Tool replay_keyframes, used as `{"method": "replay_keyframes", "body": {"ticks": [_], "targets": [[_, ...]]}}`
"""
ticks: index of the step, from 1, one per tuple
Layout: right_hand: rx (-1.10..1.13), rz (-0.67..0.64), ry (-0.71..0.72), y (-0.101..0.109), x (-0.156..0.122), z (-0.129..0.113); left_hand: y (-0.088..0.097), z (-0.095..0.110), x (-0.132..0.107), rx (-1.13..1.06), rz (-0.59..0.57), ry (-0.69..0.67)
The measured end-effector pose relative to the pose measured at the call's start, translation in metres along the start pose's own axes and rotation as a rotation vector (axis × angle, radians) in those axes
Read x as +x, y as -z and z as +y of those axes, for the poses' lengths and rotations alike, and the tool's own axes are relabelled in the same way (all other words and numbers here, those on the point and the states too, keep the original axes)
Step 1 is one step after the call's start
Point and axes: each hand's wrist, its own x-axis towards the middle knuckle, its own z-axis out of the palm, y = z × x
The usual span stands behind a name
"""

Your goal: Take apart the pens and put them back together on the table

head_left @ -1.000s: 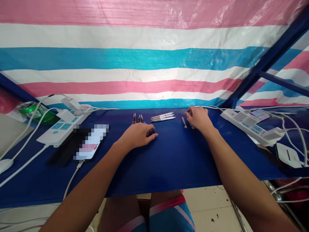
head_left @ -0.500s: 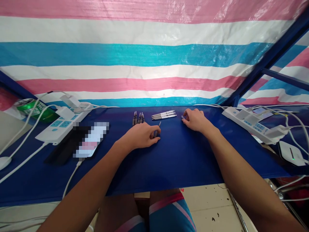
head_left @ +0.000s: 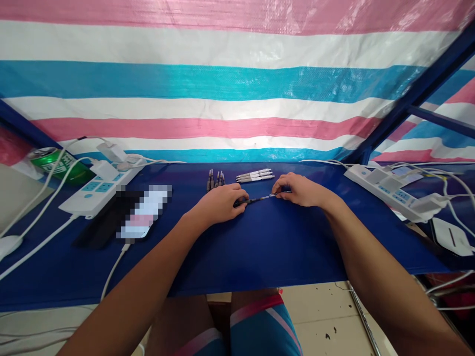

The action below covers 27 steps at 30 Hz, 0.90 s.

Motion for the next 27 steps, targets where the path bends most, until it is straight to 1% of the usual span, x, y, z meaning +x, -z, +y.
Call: {"method": "replay_keyframes", "body": {"ticks": [3, 7, 13, 15, 18, 21, 25, 27], "targets": [[0.067, -0.030, 0.055, 0.002, 0.000, -0.007, 0.000, -0.001, 0.000, -0.013, -0.002, -0.001], [0.112, -0.025, 0.067, 0.002, 0.002, -0.009, -0.002, -0.004, 0.000, -0.033, 0.008, -0.003], [0.203, -0.010, 0.129, -0.009, 0.008, -0.022, -0.013, -0.007, 0.004, -0.099, 0.078, -0.136], [0.228, 0.010, 0.144, -0.013, 0.010, -0.027, -0.017, -0.008, 0.006, -0.105, 0.098, -0.148], [0.282, 0.086, 0.120, -0.018, 0.011, -0.030, -0.018, -0.007, 0.007, -0.140, 0.137, -0.139], [0.406, 0.156, 0.085, -0.020, 0.012, -0.031, -0.014, -0.005, 0.007, -0.253, 0.210, -0.097], [0.630, 0.253, 0.014, -0.023, 0.014, -0.034, -0.008, -0.007, 0.008, -0.382, 0.367, -0.018], [0.737, 0.274, -0.025, -0.023, 0.016, -0.036, -0.007, -0.009, 0.009, -0.462, 0.431, -0.007]]}}
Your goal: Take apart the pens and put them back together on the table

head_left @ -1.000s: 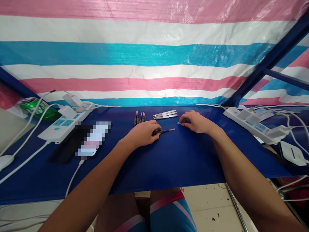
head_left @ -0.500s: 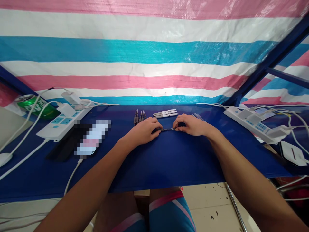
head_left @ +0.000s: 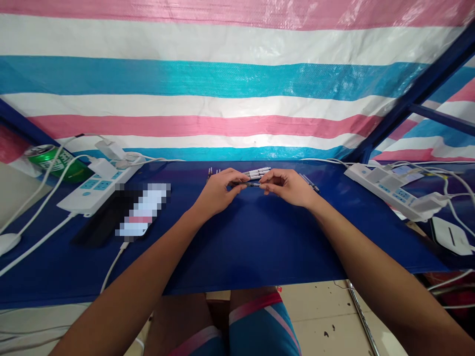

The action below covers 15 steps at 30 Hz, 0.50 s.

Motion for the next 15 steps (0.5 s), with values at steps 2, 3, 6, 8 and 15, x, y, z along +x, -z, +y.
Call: {"method": "replay_keyframes", "body": {"ticks": [2, 3, 6, 8, 15], "targets": [[0.078, 0.009, -0.035, -0.0010, 0.0013, -0.0015, 0.0004, -0.0025, 0.0006, -0.075, 0.035, -0.001], [0.111, 0.012, -0.047, -0.0011, 0.0019, -0.0023, 0.0001, -0.0036, 0.0007, -0.102, 0.044, 0.001], [0.199, 0.016, -0.055, -0.0011, 0.0032, -0.0043, -0.0020, -0.0061, 0.0005, -0.151, 0.069, 0.025], [0.232, 0.009, -0.042, -0.0015, 0.0033, -0.0052, -0.0042, -0.0072, 0.0004, -0.173, 0.082, 0.035], [0.223, 0.013, -0.094, -0.0051, 0.0015, -0.0059, -0.0084, -0.0042, 0.0000, -0.232, 0.076, 0.037]]}}
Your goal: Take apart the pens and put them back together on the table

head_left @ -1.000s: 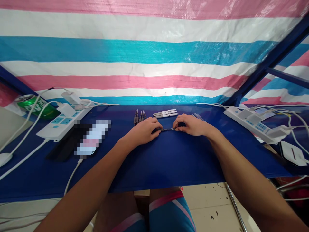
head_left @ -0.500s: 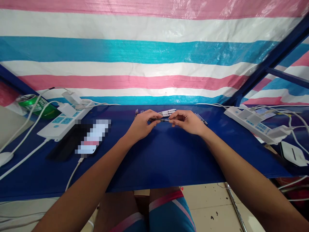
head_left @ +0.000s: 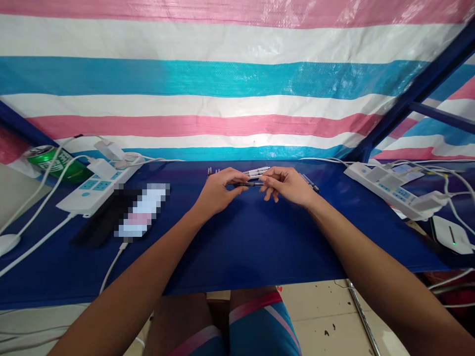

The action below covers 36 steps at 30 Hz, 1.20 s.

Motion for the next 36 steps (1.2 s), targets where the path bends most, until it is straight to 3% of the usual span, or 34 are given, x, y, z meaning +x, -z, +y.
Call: {"method": "replay_keyframes", "body": {"ticks": [7, 12, 16, 20, 25, 28, 36], "targets": [[-0.054, -0.003, -0.007, 0.000, 0.000, -0.002, 0.001, 0.007, -0.001, -0.007, -0.096, 0.223], [-0.079, -0.005, -0.018, 0.001, 0.000, 0.000, 0.001, 0.008, 0.000, -0.010, -0.063, 0.159], [-0.068, -0.023, -0.024, 0.001, 0.000, -0.001, 0.002, 0.008, 0.000, 0.028, -0.076, 0.208], [-0.045, -0.025, -0.037, -0.001, 0.000, -0.003, 0.002, 0.008, 0.000, 0.010, -0.072, 0.156], [-0.039, -0.017, -0.049, -0.001, 0.000, -0.004, 0.001, 0.006, -0.001, -0.025, -0.081, 0.233], [-0.020, -0.015, -0.056, -0.001, 0.000, -0.002, 0.000, 0.003, -0.001, -0.020, -0.072, 0.174], [-0.083, -0.082, -0.046, 0.009, 0.002, 0.000, 0.005, 0.000, 0.001, 0.209, -0.012, 0.088]]}}
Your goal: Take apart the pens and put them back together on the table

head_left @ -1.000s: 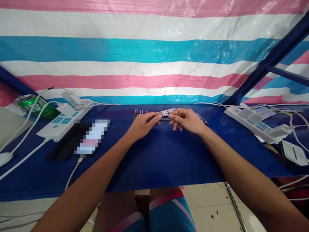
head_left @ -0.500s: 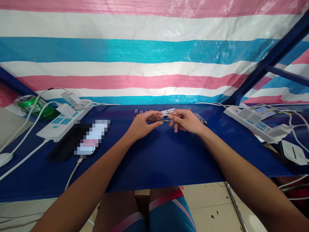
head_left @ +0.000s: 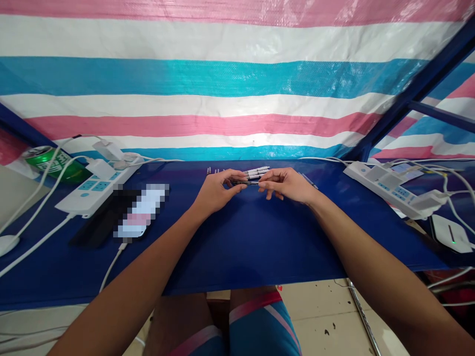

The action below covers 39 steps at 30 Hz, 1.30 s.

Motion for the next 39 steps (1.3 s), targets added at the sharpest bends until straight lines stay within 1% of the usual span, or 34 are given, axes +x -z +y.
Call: {"method": "replay_keyframes", "body": {"ticks": [2, 4, 6, 8, 12, 16, 18, 21, 24, 25, 30, 32, 36, 39], "targets": [[-0.041, 0.022, 0.009, 0.008, 0.002, 0.006, 0.001, -0.002, 0.000, 0.150, -0.021, -0.045], [-0.081, 0.091, 0.012, 0.016, 0.004, 0.014, 0.002, -0.004, -0.001, 0.292, -0.082, -0.096], [-0.158, 0.183, 0.040, 0.023, 0.007, 0.024, 0.002, -0.006, -0.002, 0.367, -0.139, -0.114], [-0.248, 0.246, 0.087, 0.026, 0.010, 0.032, 0.003, -0.008, -0.002, 0.383, -0.153, -0.105], [-0.425, 0.264, 0.160, 0.019, 0.014, 0.038, 0.006, -0.014, -0.001, 0.455, -0.109, -0.087], [-0.666, 0.236, 0.279, 0.009, 0.021, 0.039, 0.010, -0.021, -0.001, 0.512, -0.075, -0.047], [-0.728, 0.230, 0.324, 0.007, 0.024, 0.041, 0.012, -0.022, 0.000, 0.507, -0.058, -0.033], [-0.792, 0.273, 0.350, 0.009, 0.027, 0.044, 0.015, -0.021, 0.000, 0.505, -0.027, 0.029], [-0.829, 0.324, 0.333, 0.018, 0.025, 0.047, 0.016, -0.019, -0.001, 0.521, -0.001, 0.132], [-0.834, 0.336, 0.322, 0.022, 0.024, 0.047, 0.016, -0.019, -0.001, 0.528, -0.002, 0.146], [-0.849, 0.443, 0.281, 0.045, 0.019, 0.047, 0.012, -0.017, -0.005, 0.557, -0.037, 0.075], [-0.887, 0.489, 0.245, 0.055, 0.016, 0.047, 0.010, -0.016, -0.007, 0.566, -0.042, 0.080], [-0.987, 0.539, 0.095, 0.074, 0.008, 0.047, 0.007, -0.012, -0.008, 0.602, -0.034, 0.117], [-1.055, 0.474, -0.044, 0.083, 0.001, 0.046, 0.006, -0.005, -0.008, 0.652, -0.032, 0.208]]}}
